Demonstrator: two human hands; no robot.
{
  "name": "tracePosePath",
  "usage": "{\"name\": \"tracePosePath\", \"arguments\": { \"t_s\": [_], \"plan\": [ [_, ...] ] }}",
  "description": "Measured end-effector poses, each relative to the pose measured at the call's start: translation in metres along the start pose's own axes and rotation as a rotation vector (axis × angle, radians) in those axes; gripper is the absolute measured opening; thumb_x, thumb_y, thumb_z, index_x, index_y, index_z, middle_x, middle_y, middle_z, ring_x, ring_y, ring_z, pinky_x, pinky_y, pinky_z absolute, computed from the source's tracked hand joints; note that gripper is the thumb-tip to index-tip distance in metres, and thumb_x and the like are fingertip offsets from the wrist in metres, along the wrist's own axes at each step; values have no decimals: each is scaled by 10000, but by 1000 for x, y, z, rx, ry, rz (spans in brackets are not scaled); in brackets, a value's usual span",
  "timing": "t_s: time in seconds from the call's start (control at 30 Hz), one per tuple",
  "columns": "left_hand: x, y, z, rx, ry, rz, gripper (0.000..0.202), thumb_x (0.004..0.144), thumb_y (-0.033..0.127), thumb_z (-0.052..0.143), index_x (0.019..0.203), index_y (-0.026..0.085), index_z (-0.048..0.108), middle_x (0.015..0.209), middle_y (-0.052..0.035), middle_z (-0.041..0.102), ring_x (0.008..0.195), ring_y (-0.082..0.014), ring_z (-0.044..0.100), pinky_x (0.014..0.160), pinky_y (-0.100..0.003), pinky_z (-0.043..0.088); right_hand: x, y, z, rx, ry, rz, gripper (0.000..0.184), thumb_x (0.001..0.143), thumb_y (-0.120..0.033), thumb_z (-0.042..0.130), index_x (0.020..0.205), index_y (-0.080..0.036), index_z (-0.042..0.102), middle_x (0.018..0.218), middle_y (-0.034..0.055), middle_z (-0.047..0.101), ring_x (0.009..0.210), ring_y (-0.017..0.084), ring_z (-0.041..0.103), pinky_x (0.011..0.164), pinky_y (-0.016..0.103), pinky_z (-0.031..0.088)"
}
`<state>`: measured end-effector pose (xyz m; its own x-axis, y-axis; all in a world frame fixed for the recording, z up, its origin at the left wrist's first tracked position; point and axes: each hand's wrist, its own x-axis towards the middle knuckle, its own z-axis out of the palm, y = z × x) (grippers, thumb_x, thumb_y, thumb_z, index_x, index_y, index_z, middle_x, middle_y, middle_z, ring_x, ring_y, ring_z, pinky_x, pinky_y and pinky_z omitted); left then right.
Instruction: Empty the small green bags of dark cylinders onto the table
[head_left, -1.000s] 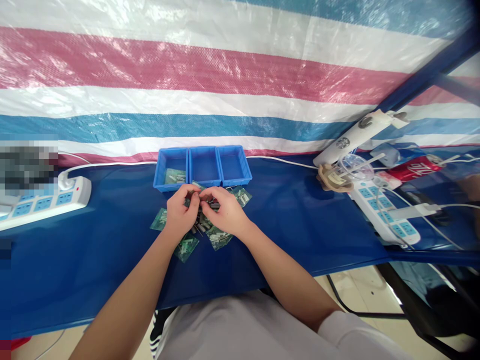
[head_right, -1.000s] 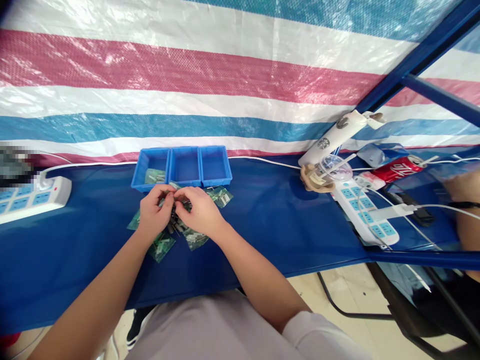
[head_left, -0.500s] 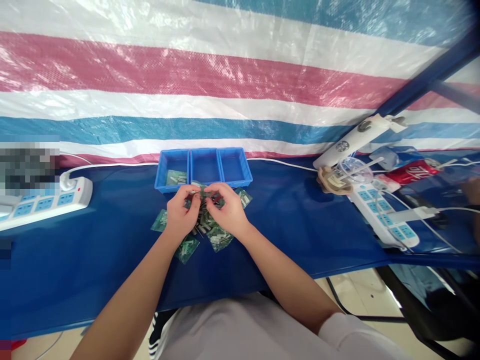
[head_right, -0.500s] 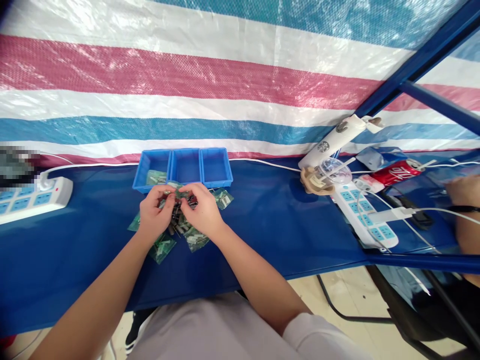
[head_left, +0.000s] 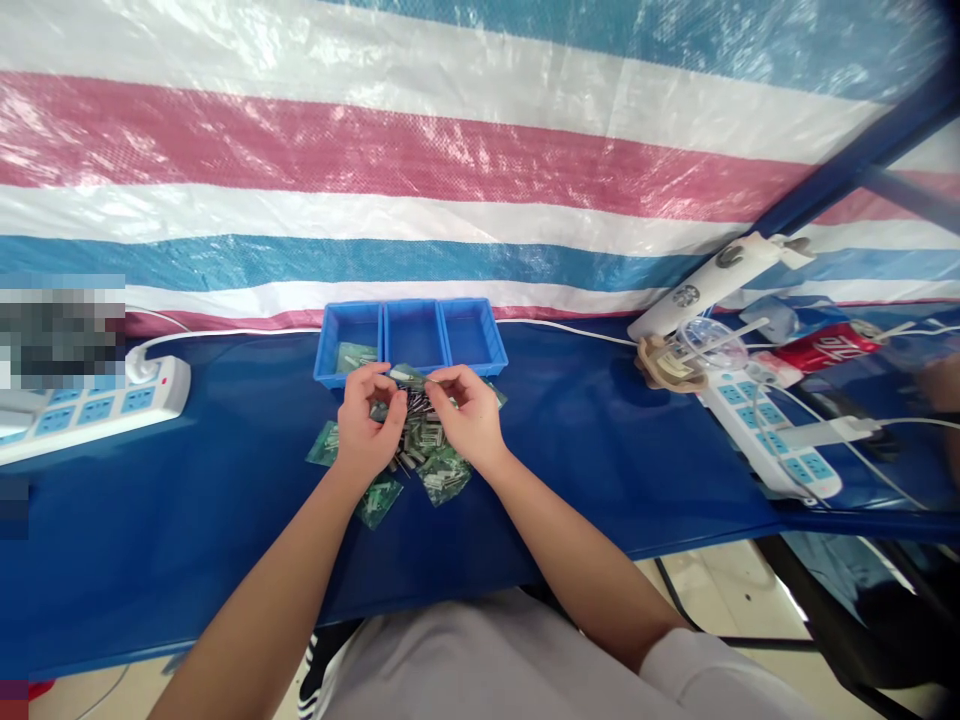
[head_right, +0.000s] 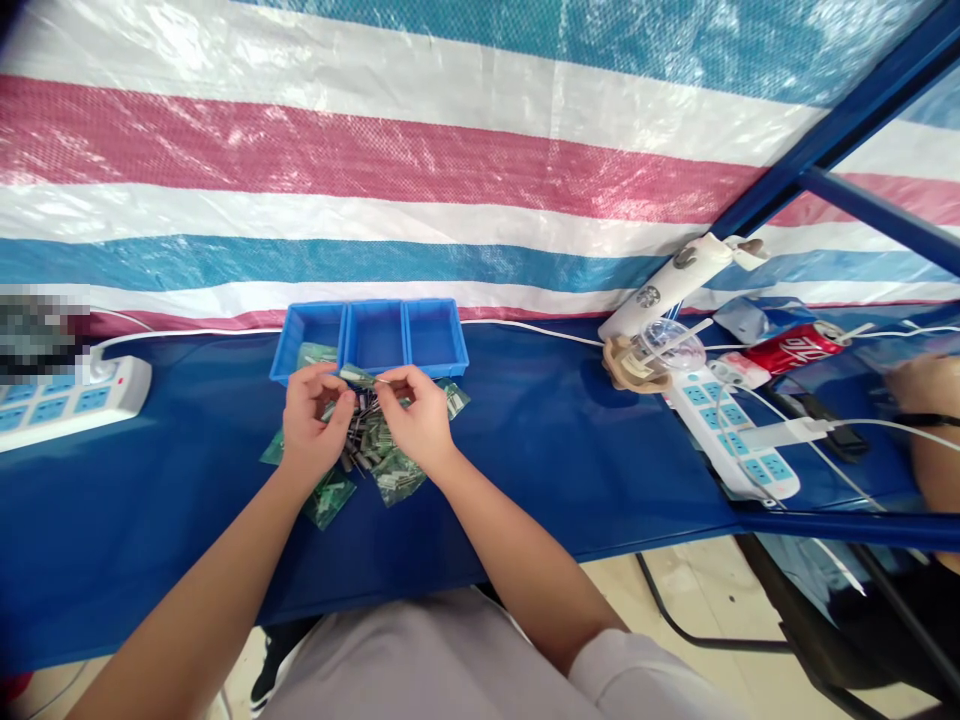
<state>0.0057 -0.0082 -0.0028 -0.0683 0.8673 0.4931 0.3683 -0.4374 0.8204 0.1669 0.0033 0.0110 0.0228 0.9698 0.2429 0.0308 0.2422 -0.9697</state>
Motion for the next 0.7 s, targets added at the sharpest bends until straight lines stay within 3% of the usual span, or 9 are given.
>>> {"name": "tracePosePath", "arguments": {
  "t_s": [0.1, 0.3, 0.53, 0.7],
  "plan": [
    [2, -1, 0, 0, 39, -37, 387, 953, 351, 627, 1301, 221, 517, 901, -9, 613, 769, -133, 630, 757, -270, 541, 5, -1, -1, 208, 30, 151, 253, 826, -439, 737, 898, -228, 617, 779, 1, 684, 694, 158, 659, 710, 318, 573],
    [2, 0, -2, 86, -32, -50, 194, 973, 356, 590, 1025, 197, 687, 890, -32, 706, 764, -153, 667, 747, -270, 536, 8, -3, -1, 385, -68, 265, 319, 766, -466, 800, 865, -231, 609, 746, -18, 677, 681, 156, 662, 672, 303, 559],
    [4, 8, -3, 214, 51, 24, 172, 961, 310, 600, 918, 185, 711, 784, -4, 706, 711, -129, 644, 726, -236, 514, 4, 5, 0, 169, -16, 121, 275, 826, -459, 761, 937, -226, 669, 836, 5, 683, 723, 145, 624, 694, 290, 528],
    [4, 5, -3, 206, 96, -3, 183, 949, 339, 622, 959, 185, 721, 820, -8, 725, 724, -131, 656, 740, -237, 526, 4, 6, 0, 64, 18, 121, 267, 839, -474, 732, 885, -212, 702, 813, 16, 692, 689, 147, 591, 633, 282, 508]
  ]
}}
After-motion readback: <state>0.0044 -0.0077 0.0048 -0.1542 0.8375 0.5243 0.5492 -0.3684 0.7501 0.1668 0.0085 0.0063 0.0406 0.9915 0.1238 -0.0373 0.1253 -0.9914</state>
